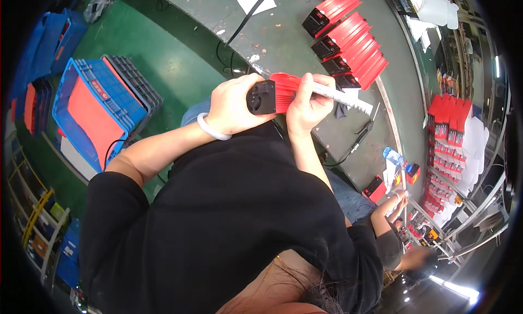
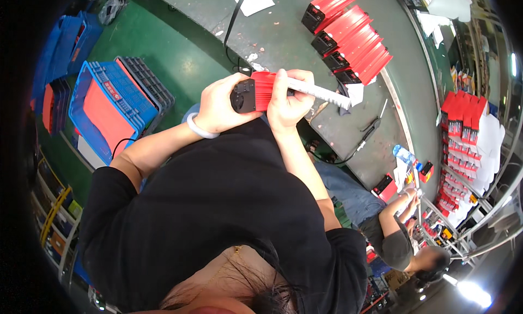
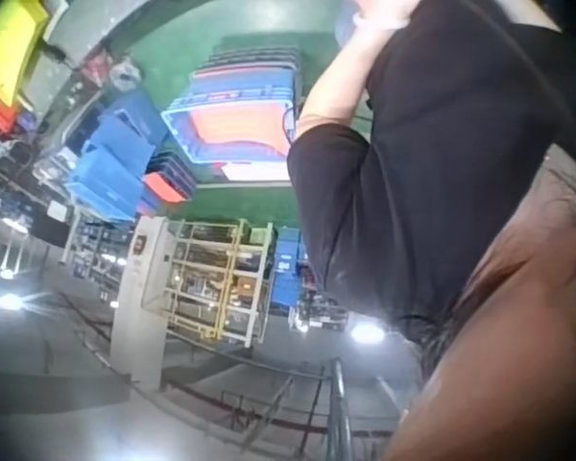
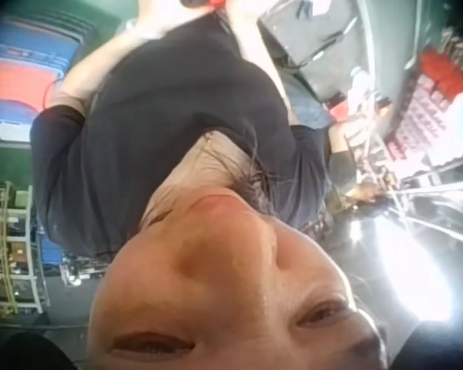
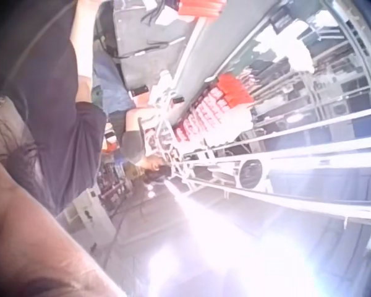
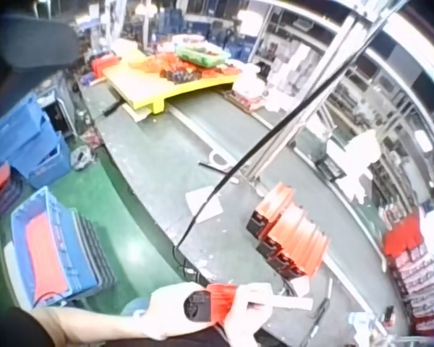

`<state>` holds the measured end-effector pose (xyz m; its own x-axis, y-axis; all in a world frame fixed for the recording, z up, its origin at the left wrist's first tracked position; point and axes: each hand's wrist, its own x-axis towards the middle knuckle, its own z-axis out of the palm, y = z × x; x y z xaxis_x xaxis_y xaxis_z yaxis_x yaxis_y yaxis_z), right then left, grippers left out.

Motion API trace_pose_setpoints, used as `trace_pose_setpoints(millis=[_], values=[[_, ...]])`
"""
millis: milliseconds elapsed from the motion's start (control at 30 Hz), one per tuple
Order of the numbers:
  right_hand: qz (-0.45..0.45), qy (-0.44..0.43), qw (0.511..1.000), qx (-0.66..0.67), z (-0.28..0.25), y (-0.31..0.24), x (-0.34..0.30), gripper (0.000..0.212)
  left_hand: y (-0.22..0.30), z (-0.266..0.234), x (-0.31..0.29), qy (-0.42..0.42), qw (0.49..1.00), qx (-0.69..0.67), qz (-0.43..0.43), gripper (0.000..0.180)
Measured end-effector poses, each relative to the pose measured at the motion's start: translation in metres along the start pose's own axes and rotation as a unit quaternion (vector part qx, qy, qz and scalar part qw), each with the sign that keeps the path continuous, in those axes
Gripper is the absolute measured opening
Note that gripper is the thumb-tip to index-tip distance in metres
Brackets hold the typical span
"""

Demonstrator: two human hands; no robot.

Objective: Clean and mark red electronic power inverter cases at an assembly line station.

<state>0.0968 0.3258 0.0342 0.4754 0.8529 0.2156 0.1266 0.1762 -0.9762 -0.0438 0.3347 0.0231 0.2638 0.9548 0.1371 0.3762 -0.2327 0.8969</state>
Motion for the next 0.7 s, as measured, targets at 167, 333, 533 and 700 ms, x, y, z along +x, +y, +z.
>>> trace_pose_setpoints(millis=[167, 333, 533, 700], values=[[-0.038, 0.018, 0.999, -0.033, 0.0057, -0.0009, 0.0047, 0.013, 0.0017, -0.0025, 0.0038, -0.035, 0.999, 0.006, -0.021, 0.048], [-0.066, -0.013, 0.997, -0.046, 0.01, -0.0073, 0.007, 0.009, 0.0015, -0.0015, 0.0047, -0.035, 0.999, 0.005, -0.015, 0.047], [-0.061, -0.011, 0.997, -0.055, 0.0049, -0.0018, 0.0062, 0.009, 0.0014, -0.0005, 0.0048, -0.035, 0.999, 0.011, -0.005, 0.047], [-0.068, -0.012, 0.996, -0.054, 0.0057, -0.0048, 0.005, 0.009, 0.0031, 0.0004, 0.0039, -0.03, 0.999, 0.018, 0.0, 0.046]])
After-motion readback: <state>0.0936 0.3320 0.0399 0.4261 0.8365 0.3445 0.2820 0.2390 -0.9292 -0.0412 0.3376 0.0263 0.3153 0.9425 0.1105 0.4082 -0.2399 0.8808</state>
